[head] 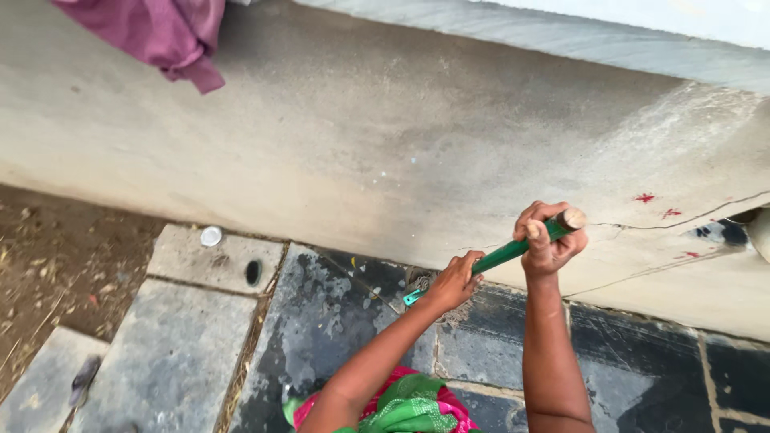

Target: The person mops a dark tiled floor with a mop, moving it across the surface and reaching into corners and along the base of walls.

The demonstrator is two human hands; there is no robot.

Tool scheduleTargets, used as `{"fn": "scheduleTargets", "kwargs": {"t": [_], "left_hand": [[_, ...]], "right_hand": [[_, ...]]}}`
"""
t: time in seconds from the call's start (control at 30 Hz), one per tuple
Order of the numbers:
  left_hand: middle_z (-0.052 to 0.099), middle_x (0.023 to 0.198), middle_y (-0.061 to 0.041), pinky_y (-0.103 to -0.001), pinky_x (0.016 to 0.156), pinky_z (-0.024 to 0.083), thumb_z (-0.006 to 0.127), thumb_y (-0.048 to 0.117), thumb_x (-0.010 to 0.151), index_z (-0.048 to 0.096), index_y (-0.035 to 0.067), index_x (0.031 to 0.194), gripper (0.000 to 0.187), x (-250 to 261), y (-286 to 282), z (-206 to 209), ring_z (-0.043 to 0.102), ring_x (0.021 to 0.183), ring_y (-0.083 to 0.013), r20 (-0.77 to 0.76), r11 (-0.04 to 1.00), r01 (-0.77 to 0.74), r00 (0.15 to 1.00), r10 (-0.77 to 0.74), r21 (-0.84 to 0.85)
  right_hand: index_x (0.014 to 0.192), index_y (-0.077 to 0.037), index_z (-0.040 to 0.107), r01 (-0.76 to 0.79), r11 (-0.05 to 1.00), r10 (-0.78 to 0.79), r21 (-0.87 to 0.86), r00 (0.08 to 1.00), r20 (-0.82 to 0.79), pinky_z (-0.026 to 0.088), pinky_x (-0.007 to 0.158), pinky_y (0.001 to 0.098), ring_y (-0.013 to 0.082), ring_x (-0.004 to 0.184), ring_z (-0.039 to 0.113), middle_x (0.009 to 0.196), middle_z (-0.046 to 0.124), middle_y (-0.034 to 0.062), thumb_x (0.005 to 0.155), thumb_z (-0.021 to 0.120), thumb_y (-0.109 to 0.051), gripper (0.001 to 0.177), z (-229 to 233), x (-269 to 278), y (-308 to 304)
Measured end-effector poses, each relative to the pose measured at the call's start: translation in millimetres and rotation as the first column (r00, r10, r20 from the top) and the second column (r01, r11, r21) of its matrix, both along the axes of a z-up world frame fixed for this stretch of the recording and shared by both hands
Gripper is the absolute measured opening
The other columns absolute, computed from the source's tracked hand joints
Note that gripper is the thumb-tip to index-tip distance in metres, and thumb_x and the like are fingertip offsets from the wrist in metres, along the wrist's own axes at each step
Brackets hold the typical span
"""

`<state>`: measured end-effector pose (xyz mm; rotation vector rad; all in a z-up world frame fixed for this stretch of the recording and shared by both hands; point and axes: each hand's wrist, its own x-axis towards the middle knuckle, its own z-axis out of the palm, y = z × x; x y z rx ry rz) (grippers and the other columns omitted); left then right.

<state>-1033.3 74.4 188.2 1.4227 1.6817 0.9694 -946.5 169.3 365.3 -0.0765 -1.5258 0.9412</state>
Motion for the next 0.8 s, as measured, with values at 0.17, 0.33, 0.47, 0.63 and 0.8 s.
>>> {"fn": "scheduleTargets", "kwargs": {"t": [0.17,0.33,0.47,0.63,0.8], "left_hand": [[0.061,0.118,-0.014,-0.053,0.088,0.047,0.063,0.017,0.099,0.041,0.016,0.137,0.044,-1,4,-7,0.056,0.108,-0.0382,-0.046,0.976,0.138,0.99,-0.132,0.167],[0.062,0.118,-0.014,-0.052,0.092,0.046,0.065,0.022,0.098,0.047,0.014,0.131,0.038,19,-6,-32,0.056,0.108,-0.0387,-0.049,0.911,0.358,0.933,-0.356,0.205],[0.061,0.123,-0.015,-0.051,0.097,0.046,0.065,0.026,0.099,0.05,0.012,0.13,0.037,21,-54,-66,0.055,0.113,-0.0402,-0.018,0.856,0.471,0.878,-0.478,0.212],[0.056,0.13,-0.02,-0.052,0.106,0.042,0.069,0.021,0.095,0.047,0.01,0.133,0.046,-13,-144,-95,0.05,0.126,-0.043,-0.031,0.774,0.569,0.81,-0.585,0.276],[0.052,0.136,-0.021,-0.053,0.11,0.037,0.07,0.014,0.09,0.044,0.01,0.139,0.056,-44,-212,-105,0.045,0.133,-0.0437,-0.016,0.713,0.659,0.737,-0.676,0.238]], "right_hand": [[0.095,-0.006,0.045,0.018,0.995,-0.018,-0.097,1.0,0.004,0.043,0.048,0.0268,0.0109,0.053,0.046,0.064,0.048,0.0039,0.105,0.066,-0.036,0.038,6,3,-26],[0.095,-0.006,0.044,0.192,0.962,-0.208,-0.193,0.976,-0.069,0.04,0.047,0.0264,0.01,0.05,0.041,0.062,0.045,0.0026,0.104,0.066,-0.039,0.04,-5,38,-81],[0.094,-0.006,0.045,0.341,0.915,-0.365,-0.214,0.927,-0.081,0.043,0.047,0.0272,0.0118,0.047,0.044,0.064,0.045,0.0032,0.103,0.069,-0.041,0.043,-32,50,-150],[0.086,-0.008,0.047,0.491,0.831,-0.509,-0.261,0.861,-0.001,0.045,0.051,0.0283,0.012,0.054,0.049,0.065,0.049,0.0042,0.101,0.068,-0.042,0.043,-98,19,-265],[0.074,-0.004,0.05,0.655,0.64,-0.646,-0.401,0.742,0.18,0.04,0.054,0.0263,0.0087,0.054,0.045,0.063,0.049,0.0017,0.103,0.065,-0.02,0.036,-135,-16,-348]]}}
